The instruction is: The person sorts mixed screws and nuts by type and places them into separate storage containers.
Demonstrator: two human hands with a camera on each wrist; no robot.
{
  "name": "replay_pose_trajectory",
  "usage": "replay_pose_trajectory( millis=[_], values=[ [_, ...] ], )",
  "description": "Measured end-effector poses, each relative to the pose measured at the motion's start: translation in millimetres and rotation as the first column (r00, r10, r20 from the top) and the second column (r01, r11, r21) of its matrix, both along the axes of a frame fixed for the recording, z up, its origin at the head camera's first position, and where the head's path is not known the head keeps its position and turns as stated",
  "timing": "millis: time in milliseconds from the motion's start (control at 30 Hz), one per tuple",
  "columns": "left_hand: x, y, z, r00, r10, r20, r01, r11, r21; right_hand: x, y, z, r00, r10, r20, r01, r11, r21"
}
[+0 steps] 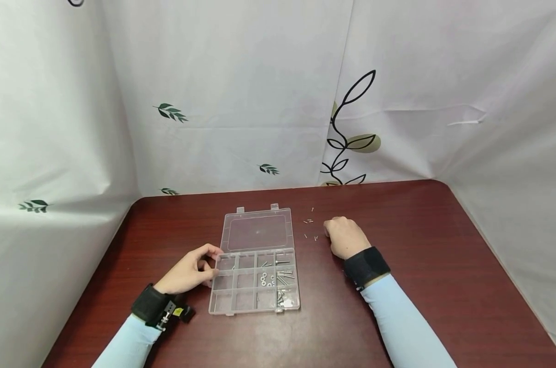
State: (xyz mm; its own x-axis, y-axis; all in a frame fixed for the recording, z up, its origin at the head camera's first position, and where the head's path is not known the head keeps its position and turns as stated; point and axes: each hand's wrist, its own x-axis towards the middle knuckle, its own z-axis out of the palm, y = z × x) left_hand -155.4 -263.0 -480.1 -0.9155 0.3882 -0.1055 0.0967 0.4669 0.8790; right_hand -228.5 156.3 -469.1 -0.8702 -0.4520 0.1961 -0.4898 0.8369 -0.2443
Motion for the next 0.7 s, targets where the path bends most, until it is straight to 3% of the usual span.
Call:
replay_pose_trajectory(
  millis=[500,700],
  values=[
    [0.0,2,0.0,1.0,0.013,0.014,-0.014,1.0,0.005,0.5,-2,-3.9,0.997,-0.034,0.074,0.034,0.999,0.005],
    [-0.3,1,-0.5,1.0,0.009,0.016,-0.009,1.0,0.008,5.8,-9,0.6,0.994,-0.008,0.106,0.011,1.0,-0.028]
  ],
)
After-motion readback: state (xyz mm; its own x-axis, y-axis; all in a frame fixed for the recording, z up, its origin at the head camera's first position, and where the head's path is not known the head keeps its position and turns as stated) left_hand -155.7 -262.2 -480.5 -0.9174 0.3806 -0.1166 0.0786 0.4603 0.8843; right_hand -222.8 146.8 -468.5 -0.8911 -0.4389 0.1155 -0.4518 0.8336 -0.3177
